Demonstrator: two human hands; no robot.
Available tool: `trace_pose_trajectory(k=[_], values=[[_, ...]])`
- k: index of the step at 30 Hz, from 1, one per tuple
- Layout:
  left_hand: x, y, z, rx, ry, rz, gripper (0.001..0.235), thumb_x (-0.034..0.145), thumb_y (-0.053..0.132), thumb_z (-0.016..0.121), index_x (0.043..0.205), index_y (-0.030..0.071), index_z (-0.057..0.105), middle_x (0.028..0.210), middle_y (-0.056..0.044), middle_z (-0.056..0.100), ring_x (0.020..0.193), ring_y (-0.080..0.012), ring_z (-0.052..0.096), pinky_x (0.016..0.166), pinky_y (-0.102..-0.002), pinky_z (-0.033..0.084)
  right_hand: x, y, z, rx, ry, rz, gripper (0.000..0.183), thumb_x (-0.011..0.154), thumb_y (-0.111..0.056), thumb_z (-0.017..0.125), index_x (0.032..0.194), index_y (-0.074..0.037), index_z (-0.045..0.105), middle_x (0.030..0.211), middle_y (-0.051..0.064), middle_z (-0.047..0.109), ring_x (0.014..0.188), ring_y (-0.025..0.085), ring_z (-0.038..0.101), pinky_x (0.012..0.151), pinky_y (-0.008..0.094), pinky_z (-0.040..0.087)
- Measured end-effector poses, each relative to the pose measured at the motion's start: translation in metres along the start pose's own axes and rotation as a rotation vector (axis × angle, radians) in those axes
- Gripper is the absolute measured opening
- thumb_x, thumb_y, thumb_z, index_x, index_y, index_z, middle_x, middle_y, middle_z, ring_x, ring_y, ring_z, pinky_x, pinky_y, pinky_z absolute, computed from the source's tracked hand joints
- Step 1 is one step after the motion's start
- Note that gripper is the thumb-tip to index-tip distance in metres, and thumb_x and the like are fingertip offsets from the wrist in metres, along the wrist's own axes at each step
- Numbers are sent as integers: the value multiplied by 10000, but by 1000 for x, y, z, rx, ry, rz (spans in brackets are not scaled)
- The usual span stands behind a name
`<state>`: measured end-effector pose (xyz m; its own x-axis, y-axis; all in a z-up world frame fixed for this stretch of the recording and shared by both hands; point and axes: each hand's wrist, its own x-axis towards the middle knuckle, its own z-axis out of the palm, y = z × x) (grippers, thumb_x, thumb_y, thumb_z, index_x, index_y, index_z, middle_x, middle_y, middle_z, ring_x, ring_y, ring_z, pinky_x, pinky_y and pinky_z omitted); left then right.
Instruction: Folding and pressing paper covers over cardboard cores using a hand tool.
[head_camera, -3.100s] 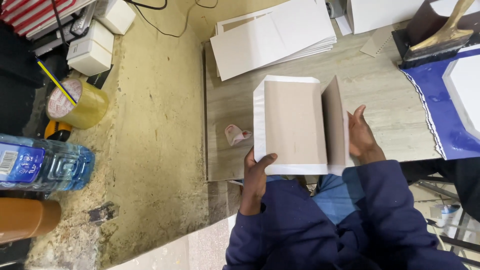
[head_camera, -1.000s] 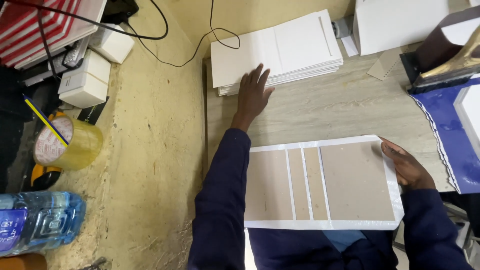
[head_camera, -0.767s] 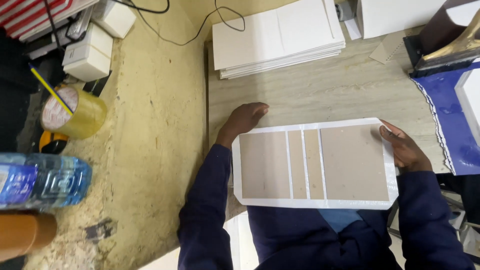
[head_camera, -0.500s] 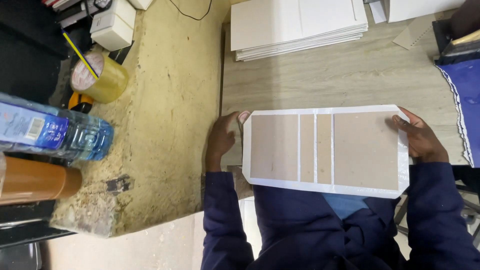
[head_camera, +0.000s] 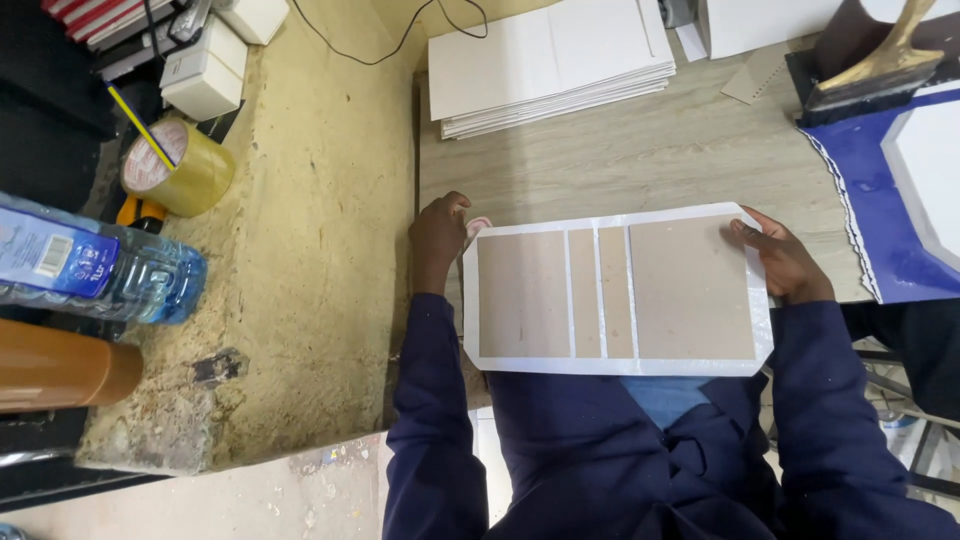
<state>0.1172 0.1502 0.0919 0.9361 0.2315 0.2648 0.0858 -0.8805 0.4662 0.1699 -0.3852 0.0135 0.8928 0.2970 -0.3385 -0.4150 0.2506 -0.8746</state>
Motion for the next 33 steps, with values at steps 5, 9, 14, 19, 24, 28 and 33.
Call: trace_pose_trajectory(k=[5, 9, 14, 19, 24, 28, 33], values=[[1, 23, -16, 128, -526, -266, 401, 989, 288, 548, 1356, 276, 708, 1246, -54, 784, 1048, -286, 740, 741, -434, 561, 0, 2, 2, 52, 16, -13, 724, 959, -288, 748, 1629, -123, 531, 1319, 27, 719, 1091, 161, 719, 915, 295, 598], [-10, -19, 2, -3, -477, -209, 474, 980, 636, 585, 1148, 235, 774, 1171, -44, 823, 1006, -257, 773, 710, -417, 548, 3, 3, -2, -16, 43, 21, 872, 958, -317, 733, 1731, -121, 383, 1365, 20, 693, 1173, 173, 694, 971, 309, 570], [-4, -41, 6, -494, 14, -277, 263, 996, 246, 634, 1198, 88, 693, 945, -92, 818, 768, -189, 774, 630, -341, 650, 3, -8, 6, -68, 24, 54, 711, 996, -301, 681, 1664, -143, 497, 1357, 49, 684, 1128, 211, 683, 941, 348, 571], [29, 44, -16, -900, -35, -213, 208, 1053, 112, 648, 1261, 104, 645, 1080, -136, 796, 724, -206, 756, 572, -285, 616, 6, -9, 7, -96, 52, 76, 695, 1004, -290, 665, 1667, -165, 502, 1365, 29, 681, 1161, 210, 677, 963, 345, 562], [56, 85, 33, -896, -355, -27, 1208, 939, 522, 759, 1691, 251, -147, 1775, -294, 208, 1515, -480, 479, 1159, -658, 498, 1, -7, 9, -26, 58, 57, 731, 976, -246, 692, 1671, -146, 490, 1346, 56, 692, 1151, 224, 687, 974, 370, 572], [44, 104, 48, -291, -800, -13, 1023, 883, 640, 814, 1632, 134, 334, 1562, -196, 583, 1460, -399, 565, 1255, -560, 439, -10, -12, 18, -10, -39, -113, 521, 1027, -113, 693, 1541, -71, 617, 1080, 207, 767, 916, 313, 783, 805, 482, 650], [25, 42, 51, -101, -840, 23, 543, 781, 546, 919, 1175, 181, 834, 1099, -102, 823, 1082, -329, 770, 956, -409, 552, -17, -22, 27, -8, -63, -97, 459, 1001, -69, 706, 1458, -49, 664, 1016, 206, 779, 847, 308, 796, 742, 462, 662]])
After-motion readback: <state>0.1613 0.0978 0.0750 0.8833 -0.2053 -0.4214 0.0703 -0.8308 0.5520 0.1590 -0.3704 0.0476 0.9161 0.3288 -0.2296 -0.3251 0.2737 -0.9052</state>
